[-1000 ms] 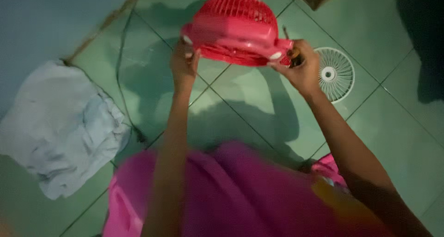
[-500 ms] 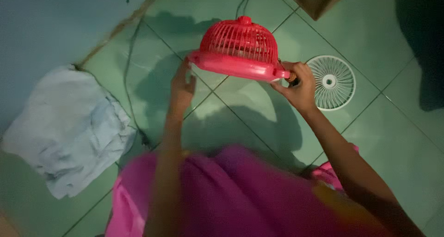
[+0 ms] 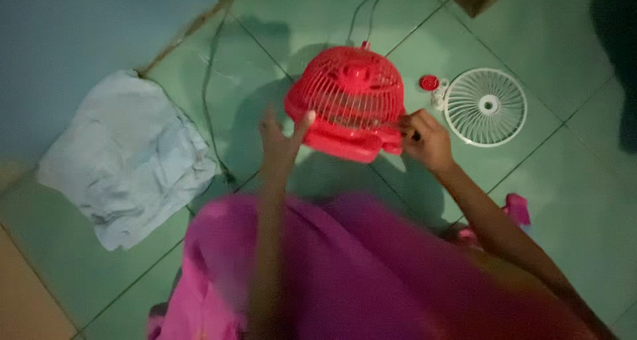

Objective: The person disassembles a pink car-shaped electric fan by removing the front grille and fan blade, then reassembles it. They use a screwdriver to loosen and tighten screws on the fan housing and blade hub, handling the fan body, grille, and blade components.

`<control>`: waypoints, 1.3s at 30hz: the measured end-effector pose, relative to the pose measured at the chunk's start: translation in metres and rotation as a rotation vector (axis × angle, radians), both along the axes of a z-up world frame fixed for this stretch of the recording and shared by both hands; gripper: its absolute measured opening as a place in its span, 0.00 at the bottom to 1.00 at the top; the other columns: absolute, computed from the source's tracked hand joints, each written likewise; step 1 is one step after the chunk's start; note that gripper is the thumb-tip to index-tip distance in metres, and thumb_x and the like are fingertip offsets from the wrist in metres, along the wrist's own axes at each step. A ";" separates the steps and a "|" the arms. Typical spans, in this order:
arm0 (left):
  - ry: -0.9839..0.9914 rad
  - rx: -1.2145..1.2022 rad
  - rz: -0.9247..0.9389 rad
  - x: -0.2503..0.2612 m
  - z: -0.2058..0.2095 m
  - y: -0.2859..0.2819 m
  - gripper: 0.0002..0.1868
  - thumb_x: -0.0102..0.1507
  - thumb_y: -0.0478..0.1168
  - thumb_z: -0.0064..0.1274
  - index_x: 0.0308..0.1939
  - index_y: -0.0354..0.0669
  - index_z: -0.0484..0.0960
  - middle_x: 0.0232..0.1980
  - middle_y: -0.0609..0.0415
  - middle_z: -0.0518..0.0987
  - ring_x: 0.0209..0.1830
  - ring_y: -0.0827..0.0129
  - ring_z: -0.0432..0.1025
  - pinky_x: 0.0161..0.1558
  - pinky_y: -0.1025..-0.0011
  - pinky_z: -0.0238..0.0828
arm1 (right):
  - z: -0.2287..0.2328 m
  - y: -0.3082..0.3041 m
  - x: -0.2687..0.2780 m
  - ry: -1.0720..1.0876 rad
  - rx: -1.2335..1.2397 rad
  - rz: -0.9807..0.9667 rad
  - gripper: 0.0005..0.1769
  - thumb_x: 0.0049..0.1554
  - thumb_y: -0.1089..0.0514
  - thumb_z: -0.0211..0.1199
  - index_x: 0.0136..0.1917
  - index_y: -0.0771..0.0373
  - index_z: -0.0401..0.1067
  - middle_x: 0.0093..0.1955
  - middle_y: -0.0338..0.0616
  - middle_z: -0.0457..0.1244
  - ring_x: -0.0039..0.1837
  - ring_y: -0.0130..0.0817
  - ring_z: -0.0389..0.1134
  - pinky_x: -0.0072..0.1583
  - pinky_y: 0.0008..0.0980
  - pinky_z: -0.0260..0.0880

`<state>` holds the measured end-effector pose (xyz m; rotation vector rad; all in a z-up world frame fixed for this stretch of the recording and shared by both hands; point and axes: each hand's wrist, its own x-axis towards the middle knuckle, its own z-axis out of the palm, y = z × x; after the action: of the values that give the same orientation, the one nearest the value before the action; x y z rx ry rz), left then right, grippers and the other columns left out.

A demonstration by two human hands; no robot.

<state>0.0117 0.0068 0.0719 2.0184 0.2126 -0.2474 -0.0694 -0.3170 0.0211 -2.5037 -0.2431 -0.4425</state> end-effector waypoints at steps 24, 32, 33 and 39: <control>-0.396 -0.162 -0.183 -0.015 -0.137 -0.014 0.72 0.46 0.47 0.81 0.79 0.34 0.43 0.77 0.32 0.58 0.75 0.43 0.61 0.69 0.46 0.64 | -0.039 -0.021 0.032 -0.206 -0.462 0.274 0.19 0.48 0.58 0.72 0.50 0.58 0.68 0.50 0.43 0.61 0.51 0.38 0.69 0.43 0.34 0.74; -0.890 -0.053 -0.242 -0.018 -0.187 -0.018 0.73 0.53 0.56 0.81 0.82 0.36 0.39 0.76 0.36 0.65 0.74 0.52 0.68 0.72 0.51 0.72 | -0.046 -0.025 0.027 -0.138 -0.379 0.320 0.16 0.52 0.59 0.71 0.51 0.61 0.69 0.51 0.42 0.60 0.51 0.37 0.68 0.44 0.35 0.74; -0.829 -0.131 -0.218 -0.019 -0.189 -0.019 0.72 0.51 0.56 0.80 0.81 0.38 0.41 0.76 0.34 0.66 0.74 0.51 0.68 0.72 0.51 0.73 | -0.047 -0.025 0.026 -0.127 -0.366 0.316 0.16 0.53 0.59 0.70 0.51 0.61 0.68 0.51 0.42 0.60 0.52 0.38 0.69 0.45 0.35 0.75; -0.885 0.024 -0.141 -0.019 -0.185 -0.017 0.72 0.49 0.60 0.77 0.81 0.37 0.42 0.73 0.34 0.65 0.70 0.49 0.67 0.66 0.50 0.70 | -0.051 -0.044 -0.009 0.158 -0.298 0.163 0.12 0.53 0.55 0.71 0.47 0.63 0.76 0.61 0.50 0.62 0.45 0.38 0.70 0.45 0.40 0.75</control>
<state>-0.0070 -0.0104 -0.1130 1.9798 -0.4840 0.5653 -0.0783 -0.3613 -0.0298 -2.7635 -0.4770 -0.1491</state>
